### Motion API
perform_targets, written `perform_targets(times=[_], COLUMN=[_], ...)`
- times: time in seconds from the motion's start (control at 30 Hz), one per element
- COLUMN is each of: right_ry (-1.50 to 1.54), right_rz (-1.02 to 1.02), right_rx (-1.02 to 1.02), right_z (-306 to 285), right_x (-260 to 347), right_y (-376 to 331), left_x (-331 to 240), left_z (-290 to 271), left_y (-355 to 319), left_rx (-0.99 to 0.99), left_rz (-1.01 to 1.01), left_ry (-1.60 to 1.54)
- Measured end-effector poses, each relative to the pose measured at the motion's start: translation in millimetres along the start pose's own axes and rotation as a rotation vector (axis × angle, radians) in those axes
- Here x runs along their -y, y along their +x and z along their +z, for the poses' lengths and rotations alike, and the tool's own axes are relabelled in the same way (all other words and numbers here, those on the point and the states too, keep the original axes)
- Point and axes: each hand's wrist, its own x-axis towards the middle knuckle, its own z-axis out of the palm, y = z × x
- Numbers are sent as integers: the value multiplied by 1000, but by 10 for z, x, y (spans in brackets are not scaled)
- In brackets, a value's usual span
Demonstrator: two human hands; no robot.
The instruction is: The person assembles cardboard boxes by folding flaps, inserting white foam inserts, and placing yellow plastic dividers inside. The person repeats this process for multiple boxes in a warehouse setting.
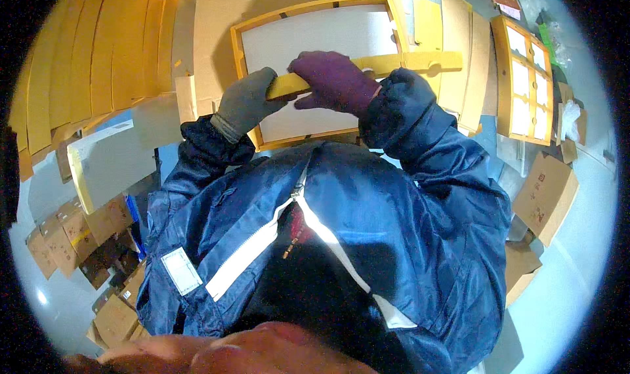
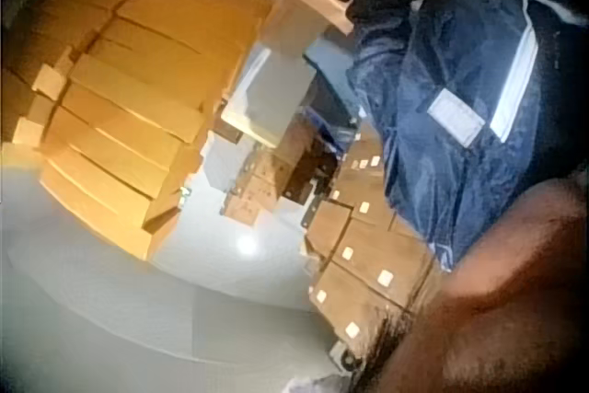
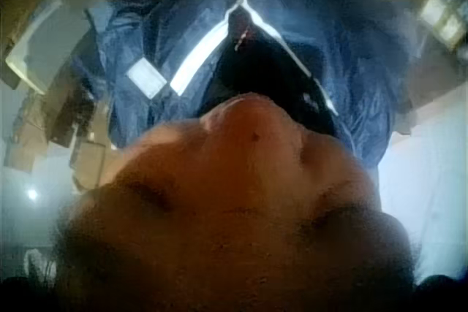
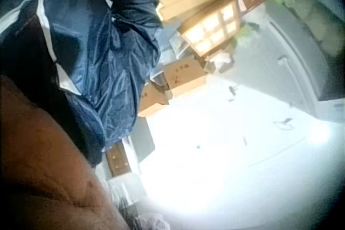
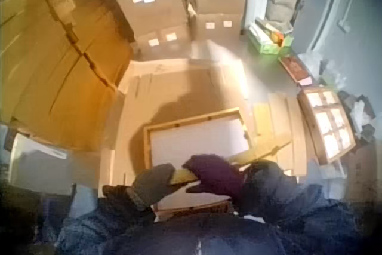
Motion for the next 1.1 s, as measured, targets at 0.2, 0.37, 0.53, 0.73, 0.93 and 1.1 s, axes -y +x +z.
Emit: perform_targets(times=[0.2,0.37,0.53,0.73,0.93,1.1], right_ry=[666,940,1009,68,-256,-161], right_rz=[210,377,437,104,51,40], right_rx=[405,429,442,48,183,237], right_z=[-167,-143,-187,-89,94,211], right_x=[-249,-236,-255,-336,-381,-502], right_y=[142,-49,-197,-360,-368,-234], left_x=[-22,-116,-386,-120,-16,241], left_z=[62,94,136,430,447,510], left_y=[135,184,192,253,196,-66], left_rx=[-84,-208,-237,11,107,56], left_rz=[318,438,402,114,122,86], left_ry=[177,246,327,175,63,55])
